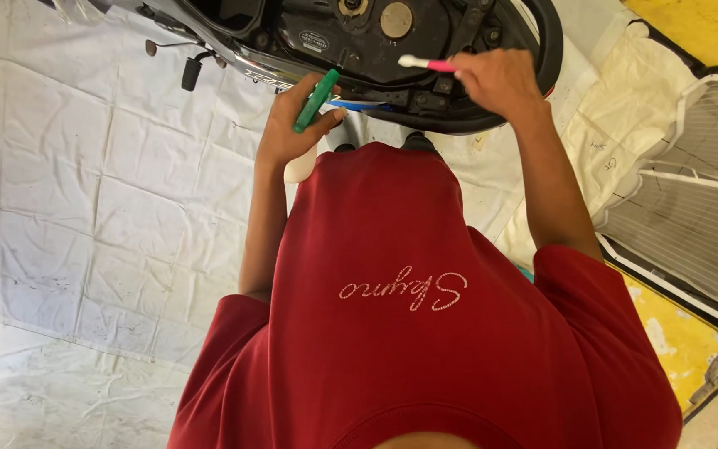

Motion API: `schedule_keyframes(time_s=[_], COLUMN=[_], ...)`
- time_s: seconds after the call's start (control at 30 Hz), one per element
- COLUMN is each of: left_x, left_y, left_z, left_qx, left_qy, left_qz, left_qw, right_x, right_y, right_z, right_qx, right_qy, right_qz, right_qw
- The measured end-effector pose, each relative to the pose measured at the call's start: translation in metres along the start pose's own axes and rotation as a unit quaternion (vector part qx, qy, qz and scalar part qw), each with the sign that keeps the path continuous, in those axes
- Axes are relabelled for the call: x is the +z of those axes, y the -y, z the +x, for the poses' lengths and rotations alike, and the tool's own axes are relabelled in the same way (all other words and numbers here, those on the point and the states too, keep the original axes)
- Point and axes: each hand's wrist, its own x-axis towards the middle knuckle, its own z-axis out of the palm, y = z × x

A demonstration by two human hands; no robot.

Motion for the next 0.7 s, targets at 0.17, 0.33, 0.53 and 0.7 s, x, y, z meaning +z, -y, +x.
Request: schedule_keyframes(time_s=[0.17, 0.33, 0.53, 0.7], left_x=[0.008, 0.028, 0.044, 0.056], left_y=[0.001, -0.006, -0.019, -0.019], left_z=[0.005, 0.01, 0.014, 0.015], left_qx=[-0.025, -0.033, -0.028, -0.069], left_qy=[-0.017, -0.049, -0.091, -0.108], left_qz=[-0.035, -0.029, -0.014, -0.011], left_qw=[0.999, 0.998, 0.995, 0.992], right_x=[0.026, -0.002, 0.031, 0.008], right_y=[-0.042, -0.023, -0.043, -0.022], right_z=[0.004, -0.006, 0.014, 0.004], right_qx=[0.06, -0.035, -0.047, -0.082], right_qy=[-0.043, -0.027, 0.004, -0.009], right_qz=[-0.181, -0.079, -0.073, 0.042], right_qw=[0.981, 0.996, 0.996, 0.996])
